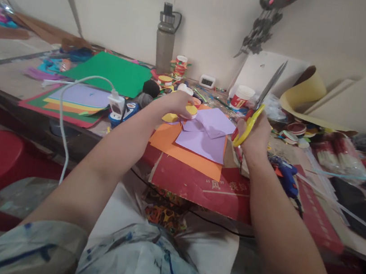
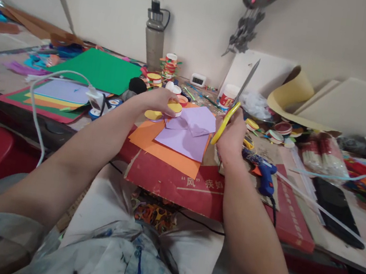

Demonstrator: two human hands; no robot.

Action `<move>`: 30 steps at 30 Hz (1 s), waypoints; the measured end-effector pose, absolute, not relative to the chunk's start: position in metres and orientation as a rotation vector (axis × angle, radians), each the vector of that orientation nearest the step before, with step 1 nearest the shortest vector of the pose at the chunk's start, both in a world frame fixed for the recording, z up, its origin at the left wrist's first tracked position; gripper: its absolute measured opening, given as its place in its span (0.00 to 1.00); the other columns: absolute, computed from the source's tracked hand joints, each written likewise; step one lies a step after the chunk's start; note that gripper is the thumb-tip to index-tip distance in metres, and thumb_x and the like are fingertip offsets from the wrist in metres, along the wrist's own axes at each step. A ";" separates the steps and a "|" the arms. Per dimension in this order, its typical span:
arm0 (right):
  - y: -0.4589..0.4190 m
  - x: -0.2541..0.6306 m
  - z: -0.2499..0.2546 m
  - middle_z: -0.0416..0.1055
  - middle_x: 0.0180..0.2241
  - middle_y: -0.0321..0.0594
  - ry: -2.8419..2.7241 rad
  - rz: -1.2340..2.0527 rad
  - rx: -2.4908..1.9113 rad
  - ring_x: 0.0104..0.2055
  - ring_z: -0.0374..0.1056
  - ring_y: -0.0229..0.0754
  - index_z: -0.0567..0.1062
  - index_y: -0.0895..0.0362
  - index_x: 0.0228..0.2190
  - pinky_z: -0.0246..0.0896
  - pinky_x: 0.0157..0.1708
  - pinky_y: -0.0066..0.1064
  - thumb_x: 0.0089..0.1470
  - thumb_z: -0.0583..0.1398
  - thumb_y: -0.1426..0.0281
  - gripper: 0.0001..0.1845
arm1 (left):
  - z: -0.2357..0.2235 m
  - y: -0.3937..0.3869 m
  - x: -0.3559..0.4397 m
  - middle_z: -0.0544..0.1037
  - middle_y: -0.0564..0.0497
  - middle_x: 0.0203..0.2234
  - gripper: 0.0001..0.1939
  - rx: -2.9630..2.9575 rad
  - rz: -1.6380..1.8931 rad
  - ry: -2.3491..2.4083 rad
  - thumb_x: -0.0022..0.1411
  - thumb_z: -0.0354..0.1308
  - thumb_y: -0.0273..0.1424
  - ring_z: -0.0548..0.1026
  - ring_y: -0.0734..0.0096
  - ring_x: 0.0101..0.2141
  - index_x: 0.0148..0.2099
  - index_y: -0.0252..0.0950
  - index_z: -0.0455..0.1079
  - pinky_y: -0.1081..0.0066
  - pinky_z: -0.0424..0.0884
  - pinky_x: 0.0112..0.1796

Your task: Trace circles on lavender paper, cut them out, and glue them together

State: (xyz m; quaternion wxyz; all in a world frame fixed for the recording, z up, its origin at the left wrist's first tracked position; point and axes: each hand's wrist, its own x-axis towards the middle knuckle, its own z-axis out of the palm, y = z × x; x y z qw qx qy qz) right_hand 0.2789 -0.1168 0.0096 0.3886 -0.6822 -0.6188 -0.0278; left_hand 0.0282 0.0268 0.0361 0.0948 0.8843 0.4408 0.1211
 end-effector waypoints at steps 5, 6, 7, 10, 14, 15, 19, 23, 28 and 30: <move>-0.123 0.270 0.015 0.82 0.50 0.55 -1.378 0.037 -1.746 0.51 0.81 0.55 0.71 0.57 0.67 0.79 0.48 0.46 0.69 0.53 0.67 0.28 | 0.051 0.030 0.008 0.84 0.41 0.58 0.30 2.342 0.839 1.584 0.59 0.74 0.39 0.80 0.51 0.55 0.63 0.41 0.79 0.59 0.75 0.58; -0.124 0.270 0.015 0.82 0.50 0.54 -1.364 0.021 -1.761 0.52 0.81 0.55 0.71 0.56 0.67 0.78 0.48 0.47 0.69 0.53 0.67 0.28 | 0.053 0.032 0.005 0.83 0.41 0.59 0.30 2.290 0.912 1.652 0.61 0.73 0.39 0.79 0.51 0.57 0.64 0.42 0.78 0.58 0.74 0.59; -0.124 0.270 0.016 0.82 0.51 0.54 -1.355 0.008 -1.771 0.52 0.81 0.55 0.71 0.56 0.67 0.78 0.48 0.47 0.69 0.53 0.67 0.28 | 0.053 0.034 0.003 0.82 0.41 0.60 0.30 2.252 0.951 1.714 0.62 0.73 0.38 0.78 0.50 0.59 0.65 0.42 0.77 0.57 0.73 0.61; -0.124 0.270 0.016 0.82 0.51 0.55 -1.336 -0.013 -1.772 0.51 0.80 0.57 0.71 0.56 0.66 0.78 0.47 0.48 0.67 0.53 0.68 0.29 | 0.052 0.038 0.002 0.81 0.39 0.62 0.31 2.206 0.946 1.827 0.62 0.72 0.39 0.76 0.49 0.62 0.66 0.40 0.76 0.55 0.71 0.65; -0.125 0.270 0.017 0.81 0.52 0.57 -1.356 -0.006 -1.774 0.51 0.80 0.57 0.70 0.58 0.67 0.78 0.46 0.47 0.67 0.54 0.68 0.30 | 0.043 0.043 0.007 0.79 0.35 0.66 0.32 2.230 0.908 1.828 0.65 0.70 0.39 0.75 0.48 0.65 0.68 0.35 0.75 0.55 0.69 0.67; -0.126 0.269 0.017 0.81 0.52 0.58 -1.368 -0.003 -1.772 0.51 0.80 0.57 0.69 0.58 0.69 0.78 0.46 0.47 0.68 0.54 0.68 0.30 | 0.041 0.045 0.008 0.79 0.35 0.65 0.32 2.242 0.887 1.818 0.65 0.70 0.39 0.75 0.48 0.65 0.68 0.35 0.75 0.56 0.69 0.67; -0.128 0.266 0.021 0.81 0.54 0.60 -1.355 -0.017 -1.773 0.52 0.80 0.58 0.70 0.59 0.68 0.78 0.48 0.49 0.67 0.55 0.70 0.31 | 0.036 0.051 0.006 0.81 0.37 0.65 0.33 2.285 0.766 1.817 0.65 0.71 0.39 0.77 0.49 0.64 0.69 0.35 0.76 0.58 0.71 0.66; -0.130 0.263 0.024 0.81 0.54 0.60 -1.312 -0.011 -1.790 0.53 0.80 0.58 0.72 0.60 0.66 0.78 0.49 0.48 0.65 0.56 0.71 0.30 | 0.044 0.043 0.004 0.82 0.35 0.63 0.32 2.272 0.689 1.949 0.66 0.71 0.40 0.79 0.46 0.64 0.68 0.34 0.77 0.57 0.73 0.65; -0.133 0.265 0.022 0.82 0.53 0.57 -1.321 0.020 -1.756 0.52 0.80 0.58 0.73 0.57 0.65 0.77 0.47 0.48 0.64 0.57 0.70 0.29 | 0.053 0.032 0.002 0.82 0.35 0.62 0.32 2.203 0.605 1.996 0.62 0.74 0.35 0.80 0.44 0.63 0.67 0.36 0.77 0.55 0.74 0.64; -0.134 0.266 0.022 0.83 0.52 0.57 -1.310 0.036 -1.738 0.50 0.80 0.57 0.74 0.57 0.65 0.77 0.47 0.47 0.64 0.58 0.70 0.29 | 0.053 0.033 0.000 0.83 0.35 0.61 0.32 2.223 0.531 1.999 0.57 0.76 0.33 0.80 0.41 0.62 0.64 0.37 0.79 0.53 0.74 0.64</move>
